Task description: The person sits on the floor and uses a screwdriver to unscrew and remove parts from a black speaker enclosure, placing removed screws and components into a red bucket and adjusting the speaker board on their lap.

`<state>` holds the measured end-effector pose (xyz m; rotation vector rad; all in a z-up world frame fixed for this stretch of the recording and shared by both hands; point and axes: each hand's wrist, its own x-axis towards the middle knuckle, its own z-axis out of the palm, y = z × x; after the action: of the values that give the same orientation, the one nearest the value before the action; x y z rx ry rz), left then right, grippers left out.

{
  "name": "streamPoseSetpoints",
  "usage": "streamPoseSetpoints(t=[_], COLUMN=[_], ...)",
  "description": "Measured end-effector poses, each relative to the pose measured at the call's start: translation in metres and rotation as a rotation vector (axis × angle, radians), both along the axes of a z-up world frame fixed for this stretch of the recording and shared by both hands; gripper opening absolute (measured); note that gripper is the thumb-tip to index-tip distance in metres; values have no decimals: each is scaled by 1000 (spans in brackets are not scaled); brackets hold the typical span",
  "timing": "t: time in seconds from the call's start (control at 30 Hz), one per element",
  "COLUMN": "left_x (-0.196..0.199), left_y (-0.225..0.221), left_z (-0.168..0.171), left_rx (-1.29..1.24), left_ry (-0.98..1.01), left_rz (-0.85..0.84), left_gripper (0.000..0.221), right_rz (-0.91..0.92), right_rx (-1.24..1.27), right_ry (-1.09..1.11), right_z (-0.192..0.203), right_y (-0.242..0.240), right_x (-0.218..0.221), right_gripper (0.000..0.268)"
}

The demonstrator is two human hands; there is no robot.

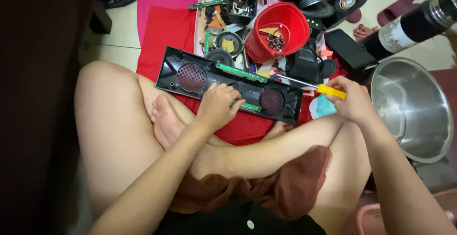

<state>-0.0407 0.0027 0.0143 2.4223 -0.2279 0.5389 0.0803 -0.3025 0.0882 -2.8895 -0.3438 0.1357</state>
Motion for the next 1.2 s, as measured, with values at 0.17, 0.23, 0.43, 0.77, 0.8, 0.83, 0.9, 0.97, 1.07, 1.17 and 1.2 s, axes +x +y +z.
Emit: streamPoseSetpoints(t=[0.17,0.23,0.43,0.77,0.8,0.83,0.9,0.97,1.07,1.17,1.2], left_x=[3,2,1,-1,-1,-1,-2,-3,-7,-8,-8], left_y=[-2,0,2,-3,-2,-2,-1,0,4,5,4], left_z=[-2,-1,1,12,13,13,12,12,13,13,13], left_rx=[8,22,-23,-87,-80,-79,-79,-72,-66,-77,-89], left_ry=[-16,-31,-62,-184,-190,-190,-197,-200,-194,-188,-195], left_rz=[18,41,36,47,46,57,49,67,99,115,110], left_gripper=[8,9,8,8,8,8,9,10,13,13,13], right_rz=[55,90,160,340,362,373,266,144,-119,-360,-462], right_rx=[-83,-87,-174,295,391,394,142,89,139,273,302], right_ry=[-2,-7,-67,-584,-477,-474,-168,-5,274,350,299], right_z=[-34,-48,-71,30,39,35,26,-2,-40,-78,-92], right_y=[-5,4,22,81,97,108,134,146,167,170,167], right_x=[41,54,66,63,70,84,112,145,172,197,206], right_gripper=[29,28,29,6,6,6,13,11,21,30,30])
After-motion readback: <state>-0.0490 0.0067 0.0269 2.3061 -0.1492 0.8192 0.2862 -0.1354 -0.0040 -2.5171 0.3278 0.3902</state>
